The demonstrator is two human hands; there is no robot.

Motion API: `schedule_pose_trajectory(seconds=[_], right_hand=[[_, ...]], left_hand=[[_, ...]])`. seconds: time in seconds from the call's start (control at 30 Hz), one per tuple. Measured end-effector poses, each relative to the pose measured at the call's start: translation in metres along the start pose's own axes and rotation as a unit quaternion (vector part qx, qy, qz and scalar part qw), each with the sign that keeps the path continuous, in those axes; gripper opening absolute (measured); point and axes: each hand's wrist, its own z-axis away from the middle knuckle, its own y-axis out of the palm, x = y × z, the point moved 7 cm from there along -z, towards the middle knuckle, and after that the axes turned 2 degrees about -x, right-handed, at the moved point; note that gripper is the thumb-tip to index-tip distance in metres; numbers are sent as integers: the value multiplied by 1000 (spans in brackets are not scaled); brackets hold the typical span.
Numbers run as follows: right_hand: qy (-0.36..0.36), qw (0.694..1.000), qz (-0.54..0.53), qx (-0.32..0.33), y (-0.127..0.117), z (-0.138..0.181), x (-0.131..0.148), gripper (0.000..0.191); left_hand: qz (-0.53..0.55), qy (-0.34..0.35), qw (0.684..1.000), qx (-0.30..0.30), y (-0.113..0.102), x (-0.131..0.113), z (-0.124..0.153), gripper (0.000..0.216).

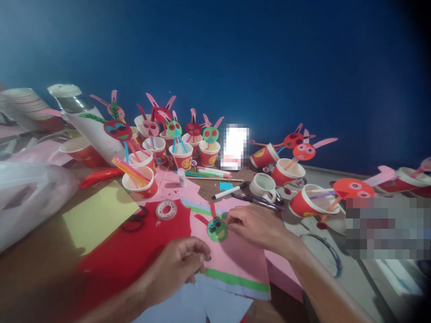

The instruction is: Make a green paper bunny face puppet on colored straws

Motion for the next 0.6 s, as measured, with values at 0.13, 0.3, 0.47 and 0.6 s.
schedule_pose_trajectory(seconds=[0.13, 0.3, 0.47, 0.6], right_hand=[[-40, 999, 18, -7, 8, 0, 25, 15], [-82, 993, 83, -23, 29, 0, 44, 11], [-97, 984, 140, -42, 34, 0, 48, 10], [-107, 982, 152, -27, 38, -1, 51, 6]], left_hand=[[-70, 61, 995, -40, -9, -7, 0, 14], [-57, 68, 995, -55, -19, -8, -5, 13], [-45, 62, 996, -48, -21, -6, -9, 14], [-33, 57, 997, -49, -21, -4, -10, 15]])
